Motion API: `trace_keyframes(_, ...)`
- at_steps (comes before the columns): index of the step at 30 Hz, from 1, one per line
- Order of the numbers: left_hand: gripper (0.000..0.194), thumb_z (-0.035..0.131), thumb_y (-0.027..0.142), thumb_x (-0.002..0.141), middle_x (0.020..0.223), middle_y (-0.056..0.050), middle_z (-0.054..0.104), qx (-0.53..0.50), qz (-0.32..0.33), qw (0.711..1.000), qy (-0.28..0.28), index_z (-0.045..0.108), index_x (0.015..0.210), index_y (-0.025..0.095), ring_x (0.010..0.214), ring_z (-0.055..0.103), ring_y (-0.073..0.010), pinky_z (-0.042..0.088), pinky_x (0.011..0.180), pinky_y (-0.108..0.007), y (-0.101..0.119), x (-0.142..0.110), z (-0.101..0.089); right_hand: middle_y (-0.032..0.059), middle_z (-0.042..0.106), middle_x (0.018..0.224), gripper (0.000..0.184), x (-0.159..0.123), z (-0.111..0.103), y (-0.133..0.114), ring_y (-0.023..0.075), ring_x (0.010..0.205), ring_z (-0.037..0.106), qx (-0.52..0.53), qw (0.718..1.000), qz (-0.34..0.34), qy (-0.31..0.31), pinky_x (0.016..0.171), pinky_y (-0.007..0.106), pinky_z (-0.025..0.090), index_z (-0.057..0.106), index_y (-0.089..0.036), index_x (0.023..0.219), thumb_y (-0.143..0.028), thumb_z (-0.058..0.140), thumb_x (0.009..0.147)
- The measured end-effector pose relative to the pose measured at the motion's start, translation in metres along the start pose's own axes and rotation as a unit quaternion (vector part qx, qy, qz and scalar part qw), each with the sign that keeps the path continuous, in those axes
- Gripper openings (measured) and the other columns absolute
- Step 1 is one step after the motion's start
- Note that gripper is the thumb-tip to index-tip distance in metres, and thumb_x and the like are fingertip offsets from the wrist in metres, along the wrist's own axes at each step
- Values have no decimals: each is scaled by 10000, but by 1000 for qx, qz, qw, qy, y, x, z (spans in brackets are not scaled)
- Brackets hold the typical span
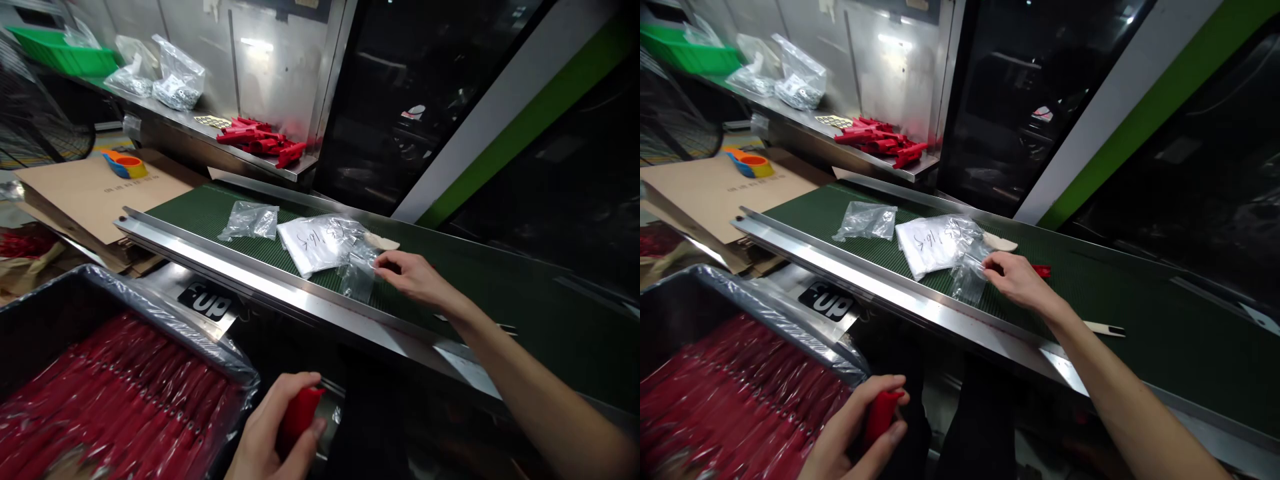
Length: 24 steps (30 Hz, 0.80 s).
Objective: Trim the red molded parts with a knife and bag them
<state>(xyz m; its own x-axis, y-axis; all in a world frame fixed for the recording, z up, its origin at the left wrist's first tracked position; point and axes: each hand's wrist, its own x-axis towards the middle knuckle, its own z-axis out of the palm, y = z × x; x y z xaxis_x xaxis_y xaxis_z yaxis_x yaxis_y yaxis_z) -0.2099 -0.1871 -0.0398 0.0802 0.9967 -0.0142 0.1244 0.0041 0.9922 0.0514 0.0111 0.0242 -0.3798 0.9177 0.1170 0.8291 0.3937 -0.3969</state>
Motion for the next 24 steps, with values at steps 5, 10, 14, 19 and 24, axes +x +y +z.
trace_keyframes(5, 192, 589, 330, 881, 973, -3, 683, -41, -61, 996, 49, 590, 1069, 288, 923, 650, -148, 512, 821, -221, 12, 5, 7, 85, 631, 961, 177, -15, -18, -18, 220, 860, 582, -43, 962, -3, 269, 788, 371, 455, 631, -196, 975, -285, 481, 942)
trace_keyframes(10, 159, 585, 291, 868, 928, 4, 632, -100, -66, 989, 85, 556, 1020, 253, 852, 590, -124, 485, 760, -202, 30, 13, 21, 45, 655, 920, 94, -41, -13, -32, 204, 817, 605, -70, 964, -78, 245, 715, 328, 482, 665, -256, 927, -272, 589, 873)
trace_keyframes(14, 161, 578, 284, 857, 919, 1, 620, -121, -80, 987, 71, 549, 1011, 246, 855, 574, -133, 469, 752, -216, 38, 13, 30, 41, 672, 874, 106, -41, -5, -13, 182, 738, 618, -87, 969, -69, 222, 646, 301, 478, 694, -228, 880, -234, 589, 865)
trace_keyframes(19, 173, 576, 297, 861, 921, 9, 616, -127, -94, 985, 70, 540, 1026, 258, 856, 563, -129, 445, 725, -210, 36, 8, 33, 132, 642, 949, 202, -46, -15, -1, 252, 901, 594, -81, 928, -9, 364, 824, 407, 466, 669, -143, 942, -251, 499, 924)
trace_keyframes(24, 253, 712, 340, 779, 928, 8, 603, -149, -50, 986, 49, 581, 975, 249, 758, 530, -111, 426, 718, -222, 37, 3, 42, -15, 654, 843, 74, -102, -1, -69, 122, 748, 622, 40, 975, -21, 219, 657, 221, 496, 649, -237, 886, -242, 580, 914)
